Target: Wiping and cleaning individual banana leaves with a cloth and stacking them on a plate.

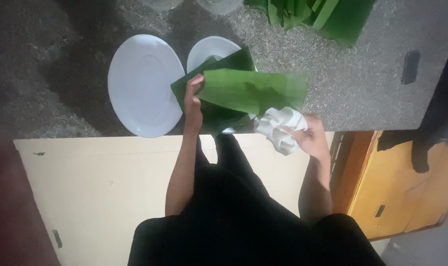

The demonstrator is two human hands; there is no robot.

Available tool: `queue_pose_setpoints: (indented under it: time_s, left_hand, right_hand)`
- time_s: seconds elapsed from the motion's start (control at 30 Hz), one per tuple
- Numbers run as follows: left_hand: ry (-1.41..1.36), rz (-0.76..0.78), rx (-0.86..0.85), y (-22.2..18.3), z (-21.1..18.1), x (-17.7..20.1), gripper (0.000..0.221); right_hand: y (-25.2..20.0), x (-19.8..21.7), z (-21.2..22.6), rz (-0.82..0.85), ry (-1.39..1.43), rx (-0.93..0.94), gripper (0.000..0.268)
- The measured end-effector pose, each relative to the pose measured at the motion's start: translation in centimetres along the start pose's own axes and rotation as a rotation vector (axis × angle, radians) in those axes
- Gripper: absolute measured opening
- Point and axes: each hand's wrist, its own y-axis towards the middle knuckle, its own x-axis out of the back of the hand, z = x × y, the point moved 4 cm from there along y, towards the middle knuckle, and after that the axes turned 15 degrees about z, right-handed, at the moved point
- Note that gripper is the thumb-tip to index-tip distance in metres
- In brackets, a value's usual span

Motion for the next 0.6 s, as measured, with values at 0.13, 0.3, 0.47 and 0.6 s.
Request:
queue_pose_setpoints:
  time_s: [0.13, 0.3, 0.47, 0.6]
  left_hand:
    - [0.033, 0.062, -0.010, 0.0, 0.3, 0.1, 0.047]
    - [-0.158, 0.044, 0.002, -1.5, 3.9, -0.1, 0.061]
    - [-0.227, -0.076, 0.104, -3.7, 2.7, -0.6, 0.045]
    - [-0.004, -0.165, 0.081, -4.6, -0.2, -0.1, 0.031]
  right_hand:
    - [0.5, -0.2, 0.4, -0.047, 0.030, -0.059, 0.013]
    - [0.5, -0.5, 0.8, -0.139, 0.023, -0.155, 0.014]
    - [0.8, -2.1, 4.9, -0.260, 0.042, -0.325, 0.017]
    - [0.8, -2.6, 6.1, -0.384, 0.124, -0.664, 0.017]
